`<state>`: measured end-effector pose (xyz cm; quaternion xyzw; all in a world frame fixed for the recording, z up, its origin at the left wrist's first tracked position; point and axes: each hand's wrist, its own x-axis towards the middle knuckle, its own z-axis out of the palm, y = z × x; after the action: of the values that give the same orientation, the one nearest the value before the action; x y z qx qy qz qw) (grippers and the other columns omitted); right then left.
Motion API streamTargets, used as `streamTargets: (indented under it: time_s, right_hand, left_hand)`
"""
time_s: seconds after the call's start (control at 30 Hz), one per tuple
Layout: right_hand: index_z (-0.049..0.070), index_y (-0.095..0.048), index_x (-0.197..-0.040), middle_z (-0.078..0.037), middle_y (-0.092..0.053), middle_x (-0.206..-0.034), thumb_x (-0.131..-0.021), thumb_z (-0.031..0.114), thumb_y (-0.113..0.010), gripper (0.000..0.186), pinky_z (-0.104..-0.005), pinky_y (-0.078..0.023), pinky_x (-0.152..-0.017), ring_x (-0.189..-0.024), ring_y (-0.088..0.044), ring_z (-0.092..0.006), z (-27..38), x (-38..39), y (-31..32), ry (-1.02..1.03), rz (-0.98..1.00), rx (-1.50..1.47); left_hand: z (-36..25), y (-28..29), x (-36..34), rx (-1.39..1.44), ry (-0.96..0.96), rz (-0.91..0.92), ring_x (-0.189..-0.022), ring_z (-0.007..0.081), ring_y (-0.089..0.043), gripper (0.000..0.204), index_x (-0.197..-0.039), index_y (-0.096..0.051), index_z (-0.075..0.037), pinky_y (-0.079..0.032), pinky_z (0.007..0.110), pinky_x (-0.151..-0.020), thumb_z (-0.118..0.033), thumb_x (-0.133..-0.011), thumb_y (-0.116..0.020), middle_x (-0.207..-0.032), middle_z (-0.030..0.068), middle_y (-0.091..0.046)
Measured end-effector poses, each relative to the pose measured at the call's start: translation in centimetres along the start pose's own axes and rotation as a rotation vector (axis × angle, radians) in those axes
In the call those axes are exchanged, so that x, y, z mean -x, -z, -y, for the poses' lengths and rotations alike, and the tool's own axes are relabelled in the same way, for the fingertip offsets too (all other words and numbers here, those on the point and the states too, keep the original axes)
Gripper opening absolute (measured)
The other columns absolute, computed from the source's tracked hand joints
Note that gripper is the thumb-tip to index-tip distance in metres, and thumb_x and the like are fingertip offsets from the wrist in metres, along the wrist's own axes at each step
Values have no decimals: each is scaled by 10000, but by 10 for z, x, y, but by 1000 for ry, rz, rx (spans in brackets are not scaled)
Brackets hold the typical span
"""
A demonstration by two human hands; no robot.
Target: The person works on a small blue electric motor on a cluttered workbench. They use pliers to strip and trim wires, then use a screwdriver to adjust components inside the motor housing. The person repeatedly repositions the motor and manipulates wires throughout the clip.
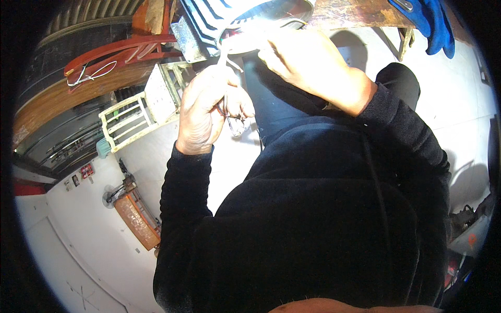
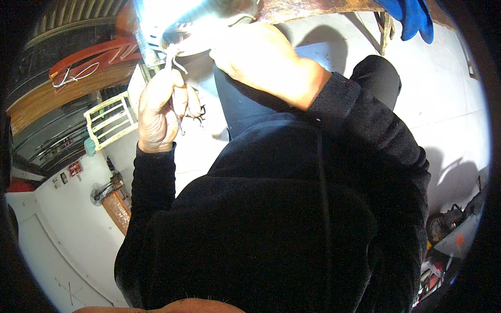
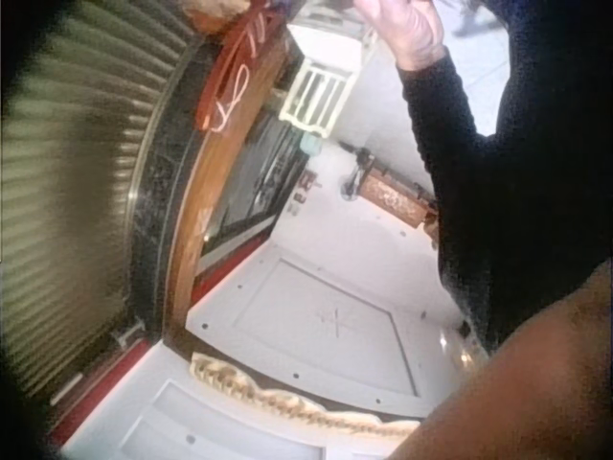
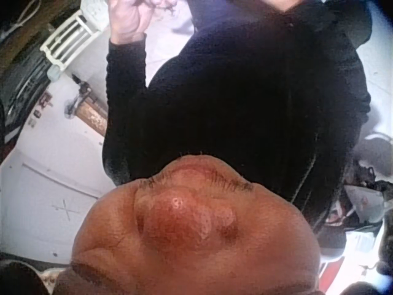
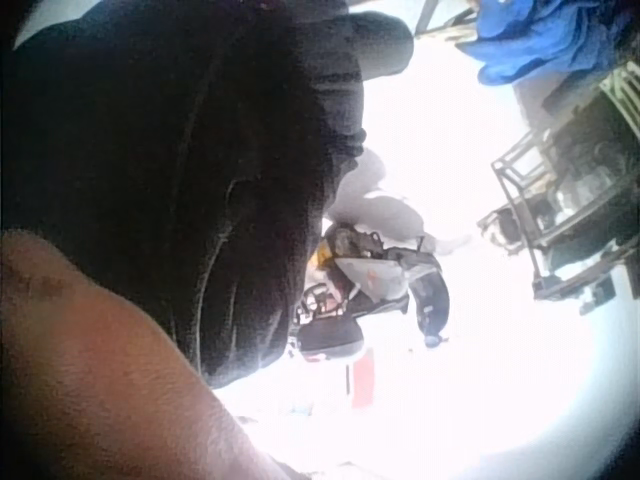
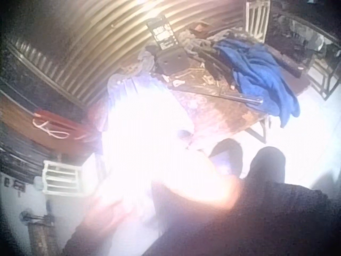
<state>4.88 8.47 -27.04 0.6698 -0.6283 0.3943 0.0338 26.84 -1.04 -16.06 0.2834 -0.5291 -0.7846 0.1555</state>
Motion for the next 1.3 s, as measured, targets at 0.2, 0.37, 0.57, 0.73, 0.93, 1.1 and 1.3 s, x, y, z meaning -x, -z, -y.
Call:
streamTargets:
  time_s: [0.2, 0.37, 0.57, 0.73, 0.93, 1.1, 1.3]
  right_hand:
    - [109, -731, -1241, -66, -741, -1007, -1050, 392, -682, 345, -338, -578, -695, -866, -735, -189, 8, -15, 10, 215, -68, 306]
    - [123, -740, -1265, -64, -758, -1030, -1055, 395, -674, 350, -309, -584, -706, -843, -737, -172, 10, -17, 8, 158, -109, 163]
    - [105, -755, -1250, -80, -747, -898, -1085, 334, -644, 304, -299, -583, -656, -752, -733, -174, -4, -24, 8, 172, -127, -87]
    - [41, -726, -1132, -88, -729, -822, -1095, 271, -589, 270, -309, -581, -609, -645, -707, -167, 1, -14, 15, -295, 203, -696]
    - [-11, -694, -1094, -71, -701, -770, -1099, 256, -579, 291, -285, -543, -518, -536, -649, -132, -2, -14, 19, -489, 438, -924]
    - [11, -717, -1146, -88, -701, -841, -1121, 262, -557, 298, -305, -574, -651, -672, -686, -198, -11, -19, 19, -227, 419, -709]
    - [22, -721, -1183, -153, -756, -960, -1112, 201, -547, 260, -390, -588, -764, -841, -745, -285, -10, -15, 1, 54, 226, -465]
  left_hand:
    - [-3, -6, 2, -165, -27, -14, -748, 240, -739, 165, -1147, -635, 44, -617, 370, -729, -88, -1091, -554, -799, 147, -695]
    - [-12, -4, 3, -411, 2, -64, -786, 184, -750, 154, -1113, -653, 25, -610, 314, -748, -122, -1096, -614, -841, 130, -731]
    - [6, 0, -4, -501, 21, -90, -733, 151, -736, 149, -1107, -661, 6, -577, 251, -693, -140, -1080, -670, -841, 121, -759]
    - [43, -8, -22, -411, 60, -223, -764, 138, -749, 214, -1111, -667, 8, -570, 242, -654, -205, -1114, -645, -864, 118, -764]
    - [75, -13, -35, -375, -174, -325, -796, 158, -741, 257, -1202, -677, 55, -591, 264, -703, -176, -1136, -587, -970, 127, -757]
    - [79, -7, -35, -487, -217, -390, -798, 155, -728, 243, -1234, -680, 64, -584, 260, -719, -133, -1125, -589, -995, 127, -756]
    - [77, -15, -36, -93, -192, -321, -886, 177, -742, 246, -1206, -693, 57, -610, 286, -773, -154, -1114, -608, -1028, 134, -745]
